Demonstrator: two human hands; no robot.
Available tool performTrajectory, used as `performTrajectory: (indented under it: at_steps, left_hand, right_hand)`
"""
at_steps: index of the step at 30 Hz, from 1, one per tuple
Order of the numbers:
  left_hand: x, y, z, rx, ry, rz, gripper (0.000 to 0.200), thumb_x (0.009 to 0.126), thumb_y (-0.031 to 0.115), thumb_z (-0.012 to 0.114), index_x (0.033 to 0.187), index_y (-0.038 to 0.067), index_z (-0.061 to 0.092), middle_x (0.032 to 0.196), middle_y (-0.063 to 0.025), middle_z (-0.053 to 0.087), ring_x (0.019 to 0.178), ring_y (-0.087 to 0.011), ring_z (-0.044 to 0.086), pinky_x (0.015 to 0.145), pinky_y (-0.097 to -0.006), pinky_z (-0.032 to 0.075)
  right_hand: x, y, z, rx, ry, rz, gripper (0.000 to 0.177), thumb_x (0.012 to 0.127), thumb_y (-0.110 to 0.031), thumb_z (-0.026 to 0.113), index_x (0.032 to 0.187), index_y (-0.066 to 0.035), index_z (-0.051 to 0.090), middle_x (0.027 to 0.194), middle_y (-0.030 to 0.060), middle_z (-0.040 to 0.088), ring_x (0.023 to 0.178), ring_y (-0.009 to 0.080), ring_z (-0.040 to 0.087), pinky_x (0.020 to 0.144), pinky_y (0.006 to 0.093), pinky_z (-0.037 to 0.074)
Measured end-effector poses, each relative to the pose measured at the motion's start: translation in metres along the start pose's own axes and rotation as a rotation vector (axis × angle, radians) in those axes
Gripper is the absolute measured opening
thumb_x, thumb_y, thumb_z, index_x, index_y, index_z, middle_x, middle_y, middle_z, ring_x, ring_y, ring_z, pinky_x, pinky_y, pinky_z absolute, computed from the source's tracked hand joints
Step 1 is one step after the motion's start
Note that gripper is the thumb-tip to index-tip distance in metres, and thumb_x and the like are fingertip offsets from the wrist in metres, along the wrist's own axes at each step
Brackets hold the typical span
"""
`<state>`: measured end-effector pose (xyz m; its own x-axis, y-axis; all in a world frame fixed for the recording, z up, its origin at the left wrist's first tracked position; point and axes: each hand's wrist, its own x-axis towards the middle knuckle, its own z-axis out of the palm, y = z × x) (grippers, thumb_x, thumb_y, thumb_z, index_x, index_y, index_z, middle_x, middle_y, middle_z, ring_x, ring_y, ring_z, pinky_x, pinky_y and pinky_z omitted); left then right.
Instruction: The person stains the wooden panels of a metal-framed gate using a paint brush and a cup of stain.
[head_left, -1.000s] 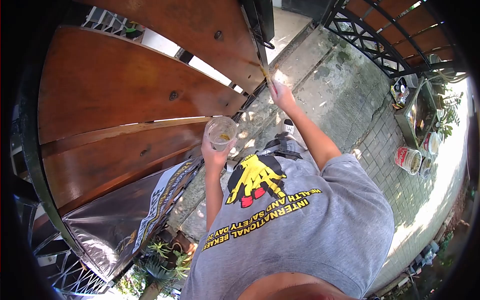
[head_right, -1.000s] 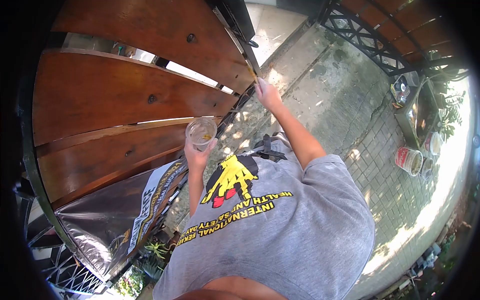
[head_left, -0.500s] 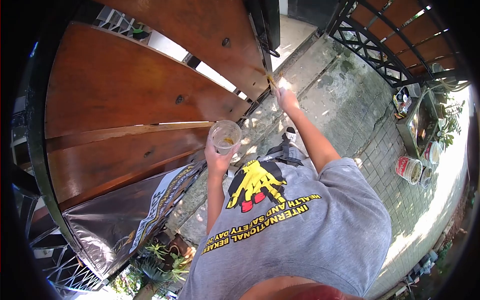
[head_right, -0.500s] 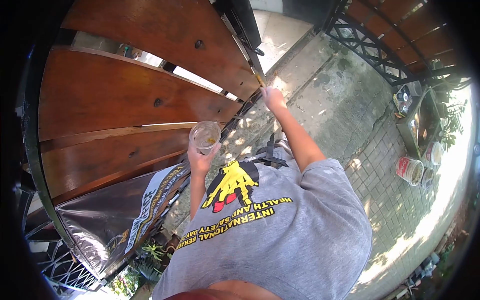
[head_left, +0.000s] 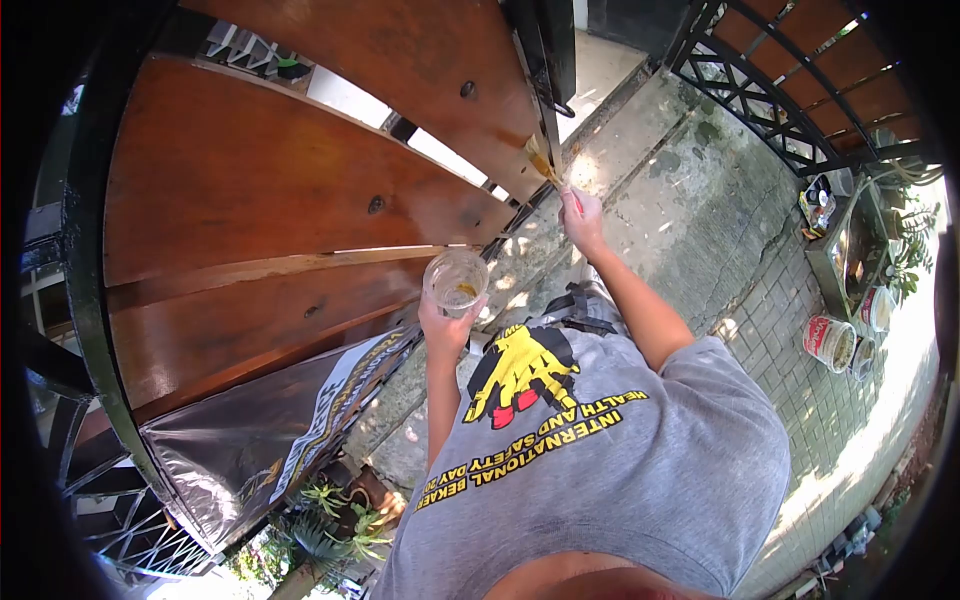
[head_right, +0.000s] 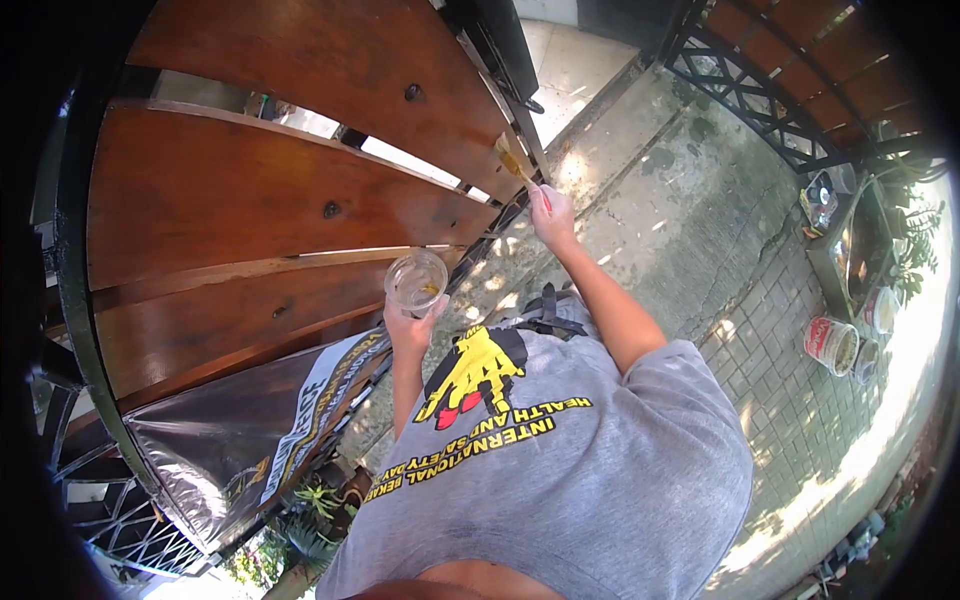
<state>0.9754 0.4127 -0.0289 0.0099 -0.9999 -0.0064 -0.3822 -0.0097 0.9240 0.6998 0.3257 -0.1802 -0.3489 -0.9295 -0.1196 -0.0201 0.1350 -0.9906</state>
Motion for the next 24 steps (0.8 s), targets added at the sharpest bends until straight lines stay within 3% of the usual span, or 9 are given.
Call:
performTrajectory:
  at_steps: [2, 5, 8, 11, 14, 17, 20, 23, 24]
  left_hand:
    - [-0.001, -0.011, -0.001, 0.016, -0.002, 0.028, 0.072, 0.072, 0.015, 0.094, 0.132, -0.002, 0.058, 0.123, -0.0135, 0.069, 0.112, -0.0238, 0.066, 0.1, -0.0372, 0.052]
    - [-0.001, 0.004, 0.0, -0.027, -0.019, 0.017, 0.071, 0.073, 0.017, 0.094, 0.132, -0.002, 0.059, 0.122, -0.0137, 0.069, 0.111, -0.0239, 0.066, 0.099, -0.0368, 0.052]
    - [-0.005, -0.001, -0.001, -0.005, -0.018, 0.011, 0.071, 0.073, 0.018, 0.094, 0.131, -0.002, 0.059, 0.122, -0.0138, 0.068, 0.111, -0.0238, 0.067, 0.099, -0.0369, 0.052]
    - [-0.008, -0.01, 0.0, -0.012, -0.018, -0.006, 0.07, 0.073, 0.018, 0.094, 0.131, -0.002, 0.059, 0.123, -0.0137, 0.068, 0.111, -0.0239, 0.067, 0.099, -0.0368, 0.052]
    - [-0.01, -0.007, 0.001, -0.021, -0.012, -0.014, 0.069, 0.074, 0.018, 0.093, 0.13, -0.001, 0.059, 0.123, -0.0137, 0.068, 0.111, -0.0235, 0.067, 0.099, -0.0367, 0.052]
    - [-0.011, -0.004, 0.002, -0.055, 0.004, -0.012, 0.069, 0.073, 0.018, 0.093, 0.13, -0.001, 0.059, 0.122, -0.0134, 0.069, 0.11, -0.0236, 0.067, 0.098, -0.0367, 0.052]
    - [-0.009, -0.008, 0.004, -0.05, -0.021, 0.035, 0.07, 0.072, 0.02, 0.093, 0.13, -0.001, 0.059, 0.122, -0.0131, 0.069, 0.109, -0.0238, 0.067, 0.098, -0.0371, 0.052]
    - [-0.009, -0.005, 0.004, -0.022, -0.047, 0.028, 0.07, 0.072, 0.021, 0.093, 0.13, 0.0, 0.059, 0.122, -0.0131, 0.069, 0.109, -0.0243, 0.067, 0.097, -0.0374, 0.052]
    - [-0.009, -0.005, 0.004, -0.004, -0.051, 0.023, 0.07, 0.072, 0.021, 0.093, 0.13, 0.0, 0.06, 0.122, -0.0132, 0.069, 0.109, -0.0243, 0.067, 0.097, -0.0374, 0.052]
  right_hand:
    - [0.001, 0.033, 0.007, -0.085, 0.044, 0.138, 0.051, 0.107, -0.037, 0.052, 0.074, 0.0, 0.064, 0.057, 0.0099, 0.062, 0.054, 0.0235, 0.064, 0.06, 0.0403, 0.053]
    - [0.034, 0.122, 0.019, -0.377, 0.006, 0.427, 0.049, 0.108, -0.041, 0.05, 0.083, -0.001, 0.065, 0.057, 0.0094, 0.063, 0.045, 0.0212, 0.058, 0.049, 0.0367, 0.049]
    - [0.034, 0.112, 0.036, -0.467, -0.115, 0.279, 0.055, 0.106, -0.039, 0.05, 0.079, 0.006, 0.067, 0.067, 0.019, 0.069, 0.066, 0.0387, 0.068, 0.073, 0.0488, 0.054]
    - [0.015, 0.025, 0.042, -0.248, -0.227, 0.035, 0.054, 0.106, -0.038, 0.052, 0.074, 0.004, 0.065, 0.064, 0.0149, 0.067, 0.062, 0.0298, 0.068, 0.065, 0.0443, 0.052]
    - [-0.013, -0.008, 0.028, 0.168, -0.141, 0.083, 0.053, 0.106, -0.037, 0.053, 0.069, 0.001, 0.061, 0.061, 0.0098, 0.064, 0.059, 0.0194, 0.064, 0.058, 0.0381, 0.048]
    - [-0.036, 0.014, 0.004, 0.1, -0.174, 0.028, 0.051, 0.107, -0.041, 0.05, 0.079, -0.003, 0.069, 0.057, 0.0052, 0.058, 0.051, 0.0148, 0.052, 0.05, 0.0368, 0.041]
    - [-0.044, 0.055, -0.002, -0.133, -0.19, 0.238, 0.053, 0.106, -0.044, 0.049, 0.08, -0.001, 0.069, 0.059, 0.0065, 0.059, 0.051, 0.0167, 0.053, 0.051, 0.0377, 0.043]
    - [-0.012, 0.163, 0.018, -0.395, -0.161, 0.305, 0.055, 0.105, -0.046, 0.05, 0.081, 0.0, 0.067, 0.06, 0.0066, 0.061, 0.049, 0.0188, 0.054, 0.052, 0.0398, 0.046]
    - [-0.004, 0.143, 0.023, -0.361, -0.168, 0.408, 0.053, 0.105, -0.045, 0.051, 0.083, 0.001, 0.066, 0.061, 0.0082, 0.061, 0.048, 0.0198, 0.055, 0.05, 0.0402, 0.047]
